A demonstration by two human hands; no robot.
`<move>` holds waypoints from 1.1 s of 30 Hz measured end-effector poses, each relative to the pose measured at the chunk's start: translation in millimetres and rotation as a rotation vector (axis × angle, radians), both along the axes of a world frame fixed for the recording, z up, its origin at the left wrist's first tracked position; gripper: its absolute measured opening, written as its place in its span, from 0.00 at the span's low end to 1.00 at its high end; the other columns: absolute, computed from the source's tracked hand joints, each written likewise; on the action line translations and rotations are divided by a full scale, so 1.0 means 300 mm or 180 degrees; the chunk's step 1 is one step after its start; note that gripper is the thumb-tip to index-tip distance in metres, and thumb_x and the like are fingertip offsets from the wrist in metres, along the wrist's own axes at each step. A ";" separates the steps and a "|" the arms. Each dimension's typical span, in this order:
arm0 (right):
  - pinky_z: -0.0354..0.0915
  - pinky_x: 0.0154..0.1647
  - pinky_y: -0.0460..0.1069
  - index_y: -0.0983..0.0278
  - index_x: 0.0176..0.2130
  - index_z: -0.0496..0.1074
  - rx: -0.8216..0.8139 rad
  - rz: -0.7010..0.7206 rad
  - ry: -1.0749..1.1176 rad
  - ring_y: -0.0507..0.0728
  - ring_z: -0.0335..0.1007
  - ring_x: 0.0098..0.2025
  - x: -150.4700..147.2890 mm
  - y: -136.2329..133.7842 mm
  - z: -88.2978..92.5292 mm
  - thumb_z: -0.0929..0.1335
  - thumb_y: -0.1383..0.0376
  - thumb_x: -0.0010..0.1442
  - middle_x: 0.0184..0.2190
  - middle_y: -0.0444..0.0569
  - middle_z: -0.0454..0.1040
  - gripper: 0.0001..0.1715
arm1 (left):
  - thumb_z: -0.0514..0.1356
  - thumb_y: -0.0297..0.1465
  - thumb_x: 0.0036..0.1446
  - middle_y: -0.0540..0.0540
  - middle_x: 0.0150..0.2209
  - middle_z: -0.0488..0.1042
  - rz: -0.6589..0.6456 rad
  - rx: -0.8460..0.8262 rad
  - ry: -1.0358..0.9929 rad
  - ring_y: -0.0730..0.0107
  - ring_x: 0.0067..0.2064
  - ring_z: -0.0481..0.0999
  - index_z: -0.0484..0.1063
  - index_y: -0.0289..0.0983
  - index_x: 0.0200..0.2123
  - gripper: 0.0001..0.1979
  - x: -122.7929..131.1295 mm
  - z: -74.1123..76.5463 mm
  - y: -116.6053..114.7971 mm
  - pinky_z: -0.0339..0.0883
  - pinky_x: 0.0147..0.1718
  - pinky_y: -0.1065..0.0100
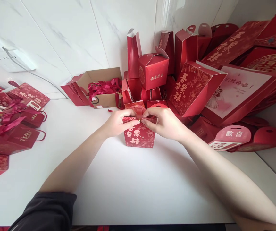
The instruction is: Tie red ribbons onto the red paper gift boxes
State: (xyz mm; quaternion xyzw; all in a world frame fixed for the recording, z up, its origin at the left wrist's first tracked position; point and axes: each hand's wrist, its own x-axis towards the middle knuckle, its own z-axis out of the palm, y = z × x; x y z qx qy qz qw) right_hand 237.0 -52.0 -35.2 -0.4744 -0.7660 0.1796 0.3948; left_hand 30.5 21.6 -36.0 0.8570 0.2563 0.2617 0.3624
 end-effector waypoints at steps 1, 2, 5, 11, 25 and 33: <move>0.61 0.34 0.47 0.64 0.33 0.73 0.0027 -0.0035 0.0027 0.54 0.69 0.33 -0.003 0.000 -0.001 0.67 0.68 0.57 0.32 0.47 0.76 0.03 | 0.62 0.38 0.59 0.43 0.41 0.78 -0.0035 -0.0006 0.0016 0.62 0.45 0.77 0.75 0.33 0.39 0.13 -0.001 0.002 -0.002 0.70 0.47 0.63; 0.60 0.34 0.47 0.64 0.33 0.72 0.0045 -0.0068 0.0048 0.54 0.68 0.32 -0.006 -0.001 -0.003 0.68 0.68 0.56 0.31 0.46 0.75 0.02 | 0.62 0.37 0.59 0.43 0.41 0.78 -0.0057 -0.0001 0.0032 0.62 0.45 0.77 0.75 0.33 0.40 0.13 -0.002 0.004 -0.004 0.70 0.47 0.63; 0.58 0.31 0.47 0.64 0.32 0.71 0.0021 -0.0131 0.0036 0.52 0.63 0.28 -0.014 -0.002 -0.008 0.68 0.69 0.54 0.28 0.44 0.72 0.01 | 0.62 0.37 0.59 0.43 0.40 0.78 -0.0057 0.0061 0.0060 0.63 0.44 0.78 0.75 0.33 0.40 0.13 -0.004 0.005 -0.005 0.71 0.45 0.64; 0.57 0.31 0.47 0.63 0.31 0.69 0.0002 -0.0238 -0.0113 0.52 0.61 0.27 -0.028 -0.007 -0.016 0.67 0.68 0.54 0.26 0.43 0.71 0.01 | 0.65 0.37 0.54 0.46 0.32 0.80 0.0267 0.0525 0.0012 0.67 0.35 0.78 0.77 0.33 0.31 0.11 -0.005 -0.008 0.005 0.70 0.36 0.68; 0.58 0.33 0.47 0.64 0.33 0.70 0.0039 -0.0071 -0.0109 0.52 0.63 0.29 -0.006 -0.001 -0.011 0.67 0.68 0.56 0.28 0.44 0.71 0.02 | 0.63 0.36 0.57 0.45 0.34 0.81 0.0001 0.0048 0.0213 0.67 0.37 0.78 0.79 0.34 0.35 0.10 -0.017 0.038 -0.001 0.71 0.36 0.70; 0.57 0.31 0.47 0.63 0.32 0.69 0.0061 -0.0135 -0.0231 0.51 0.59 0.27 -0.020 -0.005 -0.013 0.67 0.68 0.55 0.27 0.43 0.69 0.01 | 0.66 0.38 0.55 0.46 0.32 0.80 0.0290 0.0490 0.0069 0.68 0.34 0.77 0.79 0.34 0.32 0.11 -0.007 0.016 -0.013 0.69 0.35 0.69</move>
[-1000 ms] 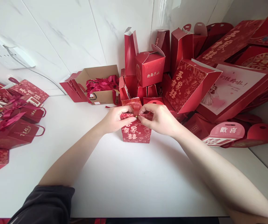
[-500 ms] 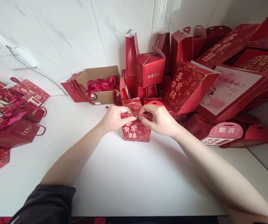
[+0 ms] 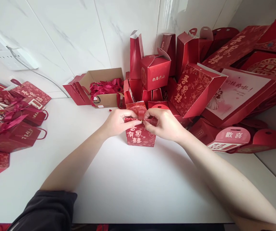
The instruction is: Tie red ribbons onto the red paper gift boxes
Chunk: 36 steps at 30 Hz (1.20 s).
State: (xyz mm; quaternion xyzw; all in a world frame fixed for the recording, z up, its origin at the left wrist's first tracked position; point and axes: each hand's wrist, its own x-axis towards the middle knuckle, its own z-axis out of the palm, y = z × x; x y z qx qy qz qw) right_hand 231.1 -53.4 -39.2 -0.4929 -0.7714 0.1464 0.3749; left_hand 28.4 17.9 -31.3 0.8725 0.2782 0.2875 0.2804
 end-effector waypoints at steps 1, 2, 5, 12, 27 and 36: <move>0.57 0.30 0.47 0.63 0.32 0.69 0.0001 -0.0068 -0.0018 0.51 0.59 0.27 -0.003 -0.002 0.000 0.67 0.68 0.54 0.27 0.43 0.69 0.01 | 0.66 0.38 0.55 0.46 0.32 0.80 0.0007 0.0078 -0.0003 0.68 0.34 0.77 0.79 0.35 0.32 0.11 -0.002 0.000 0.000 0.69 0.35 0.69; 0.56 0.30 0.47 0.64 0.32 0.69 0.0004 -0.0112 -0.0032 0.51 0.59 0.27 -0.005 -0.006 0.002 0.67 0.69 0.54 0.27 0.43 0.69 0.01 | 0.65 0.38 0.56 0.46 0.33 0.80 -0.0009 0.0146 0.0011 0.67 0.35 0.77 0.79 0.35 0.32 0.11 -0.004 0.003 0.001 0.69 0.35 0.68; 0.58 0.30 0.47 0.64 0.33 0.72 -0.0085 0.0152 0.0031 0.52 0.61 0.27 0.006 -0.018 0.021 0.67 0.68 0.56 0.27 0.44 0.71 0.02 | 0.64 0.37 0.57 0.45 0.33 0.79 -0.0215 0.0150 0.0228 0.66 0.36 0.76 0.79 0.36 0.33 0.10 -0.019 0.015 0.007 0.68 0.36 0.67; 0.64 0.35 0.48 0.64 0.34 0.77 -0.0987 0.1260 0.0465 0.54 0.70 0.33 0.066 -0.030 0.074 0.62 0.66 0.66 0.31 0.46 0.77 0.16 | 0.73 0.39 0.45 0.44 0.40 0.74 -0.0466 0.0220 -0.0034 0.65 0.42 0.73 0.73 0.37 0.31 0.16 -0.029 0.031 0.031 0.68 0.42 0.64; 0.61 0.28 0.47 0.63 0.37 0.76 -0.0644 0.0548 0.0114 0.51 0.67 0.26 0.002 -0.068 0.071 0.63 0.70 0.62 0.28 0.44 0.76 0.11 | 0.53 0.52 0.61 0.47 0.34 0.77 0.0608 0.0619 0.1703 0.65 0.32 0.75 0.66 0.38 0.33 0.22 -0.010 0.143 -0.214 0.61 0.30 0.65; 0.57 0.28 0.47 0.63 0.31 0.68 -0.0316 0.0328 -0.0261 0.51 0.60 0.26 -0.014 -0.090 0.076 0.62 0.69 0.65 0.26 0.43 0.68 0.10 | 0.54 0.38 0.58 0.49 0.34 0.75 0.0876 0.0864 0.2260 0.60 0.32 0.75 0.63 0.39 0.38 0.09 0.009 0.141 -0.286 0.59 0.27 0.63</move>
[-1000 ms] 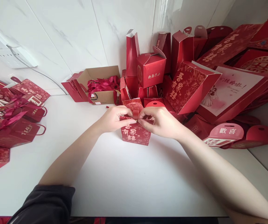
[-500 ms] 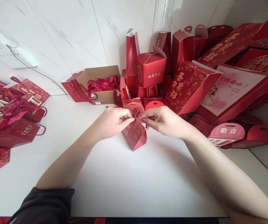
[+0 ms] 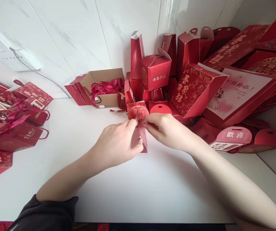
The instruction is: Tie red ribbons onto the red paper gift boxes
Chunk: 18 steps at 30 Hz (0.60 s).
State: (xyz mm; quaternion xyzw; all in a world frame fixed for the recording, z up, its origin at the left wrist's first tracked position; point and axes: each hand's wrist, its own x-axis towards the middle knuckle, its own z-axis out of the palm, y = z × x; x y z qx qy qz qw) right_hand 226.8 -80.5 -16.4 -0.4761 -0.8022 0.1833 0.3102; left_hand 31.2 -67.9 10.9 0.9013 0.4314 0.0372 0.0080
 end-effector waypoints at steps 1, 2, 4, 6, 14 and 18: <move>0.57 0.28 0.47 0.63 0.32 0.68 0.0089 -0.0020 -0.0011 0.51 0.60 0.27 0.002 0.005 -0.003 0.63 0.69 0.65 0.27 0.44 0.68 0.09 | 0.53 0.36 0.58 0.49 0.33 0.74 -0.0087 -0.0075 0.0024 0.61 0.31 0.74 0.63 0.39 0.38 0.07 -0.001 0.003 -0.002 0.58 0.26 0.63; 0.58 0.29 0.47 0.63 0.33 0.68 0.0169 -0.0028 -0.0014 0.51 0.60 0.27 0.004 0.009 -0.007 0.63 0.69 0.65 0.27 0.44 0.68 0.08 | 0.53 0.35 0.58 0.49 0.33 0.73 -0.0172 -0.0153 0.0009 0.63 0.30 0.73 0.62 0.40 0.37 0.06 -0.002 0.005 -0.002 0.58 0.26 0.64; 0.60 0.30 0.47 0.63 0.34 0.69 0.0309 -0.0020 0.0010 0.52 0.61 0.28 0.008 0.019 -0.013 0.64 0.70 0.64 0.30 0.45 0.68 0.06 | 0.54 0.38 0.59 0.49 0.35 0.73 -0.0264 -0.0268 -0.0149 0.65 0.30 0.72 0.62 0.40 0.37 0.08 -0.001 0.004 0.003 0.58 0.26 0.64; 0.63 0.35 0.48 0.64 0.35 0.70 0.0516 0.0002 0.0040 0.54 0.64 0.34 0.012 0.029 -0.018 0.64 0.70 0.63 0.36 0.49 0.69 0.05 | 0.55 0.43 0.59 0.50 0.36 0.73 -0.0264 -0.0303 -0.0460 0.66 0.32 0.73 0.62 0.40 0.36 0.12 0.003 -0.006 0.015 0.60 0.27 0.65; 0.64 0.39 0.51 0.62 0.32 0.67 0.0541 0.0122 0.0287 0.55 0.66 0.34 0.022 0.050 -0.016 0.68 0.70 0.60 0.32 0.46 0.71 0.05 | 0.56 0.26 0.54 0.54 0.32 0.69 -0.0316 -0.0610 -0.1433 0.75 0.26 0.67 0.59 0.41 0.36 0.08 0.001 -0.039 0.077 0.58 0.25 0.70; 0.66 0.37 0.49 0.61 0.45 0.65 0.0109 0.0255 0.1037 0.54 0.70 0.35 0.021 0.045 -0.026 0.69 0.67 0.61 0.35 0.45 0.73 0.12 | 0.54 0.23 0.54 0.54 0.31 0.70 -0.0415 -0.0990 -0.1691 0.79 0.22 0.62 0.57 0.41 0.36 0.09 -0.005 -0.036 0.106 0.56 0.23 0.71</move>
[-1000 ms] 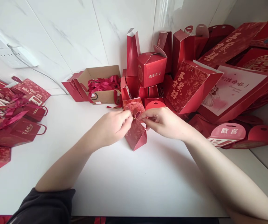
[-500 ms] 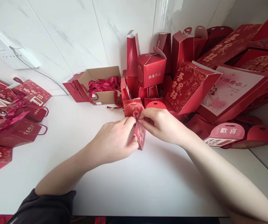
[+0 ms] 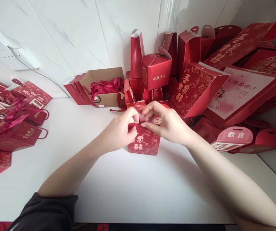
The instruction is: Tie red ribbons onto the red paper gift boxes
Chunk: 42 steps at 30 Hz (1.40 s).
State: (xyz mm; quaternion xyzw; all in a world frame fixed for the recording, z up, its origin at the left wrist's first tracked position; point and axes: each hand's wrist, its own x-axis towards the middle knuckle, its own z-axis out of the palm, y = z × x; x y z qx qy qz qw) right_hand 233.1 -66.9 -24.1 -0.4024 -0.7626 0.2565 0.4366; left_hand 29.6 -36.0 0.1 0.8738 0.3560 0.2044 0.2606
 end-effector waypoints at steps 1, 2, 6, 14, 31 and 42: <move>0.67 0.37 0.49 0.60 0.49 0.64 -0.0079 0.0035 0.0097 0.54 0.70 0.36 0.000 -0.001 -0.003 0.69 0.67 0.61 0.35 0.44 0.72 0.17 | 0.54 0.23 0.54 0.54 0.31 0.71 -0.0046 -0.0121 -0.0065 0.79 0.21 0.61 0.56 0.41 0.36 0.10 0.000 0.000 0.006 0.56 0.22 0.71; 0.67 0.37 0.49 0.60 0.54 0.62 -0.0146 0.0055 0.0157 0.54 0.70 0.36 0.000 -0.001 -0.007 0.69 0.68 0.60 0.34 0.43 0.72 0.23 | 0.55 0.24 0.54 0.53 0.31 0.72 -0.0083 -0.0236 -0.0126 0.79 0.21 0.62 0.56 0.41 0.37 0.10 0.000 0.000 0.012 0.56 0.22 0.72; 0.66 0.37 0.48 0.60 0.59 0.60 -0.0258 0.0097 0.0279 0.53 0.69 0.36 0.001 0.008 -0.019 0.69 0.69 0.60 0.34 0.43 0.71 0.29 | 0.61 0.31 0.55 0.48 0.38 0.78 -0.0110 -0.0618 -0.0227 0.71 0.32 0.75 0.61 0.40 0.43 0.14 0.002 -0.002 0.028 0.65 0.28 0.71; 0.63 0.35 0.47 0.64 0.37 0.69 -0.0506 0.0161 0.0256 0.53 0.67 0.34 0.003 0.018 -0.015 0.68 0.65 0.62 0.33 0.45 0.71 0.04 | 0.61 0.32 0.58 0.46 0.41 0.80 -0.0252 -0.0560 -0.0337 0.63 0.43 0.79 0.76 0.36 0.38 0.07 0.009 -0.022 0.045 0.71 0.44 0.65; 0.66 0.32 0.47 0.63 0.33 0.70 0.0028 -0.0220 0.0060 0.53 0.70 0.31 0.004 0.021 -0.026 0.69 0.65 0.60 0.30 0.45 0.74 0.04 | 0.59 0.34 0.59 0.49 0.30 0.78 -0.0220 -0.0062 -0.0228 0.70 0.31 0.73 0.77 0.35 0.32 0.09 0.020 -0.040 0.064 0.65 0.32 0.69; 0.61 0.29 0.46 0.63 0.31 0.67 -0.0180 -0.0369 0.0333 0.51 0.64 0.28 -0.007 0.031 -0.037 0.70 0.64 0.58 0.27 0.43 0.70 0.08 | 0.59 0.34 0.59 0.49 0.29 0.76 -0.0202 -0.0178 -0.0339 0.69 0.32 0.73 0.76 0.35 0.32 0.09 0.026 -0.052 0.065 0.65 0.32 0.69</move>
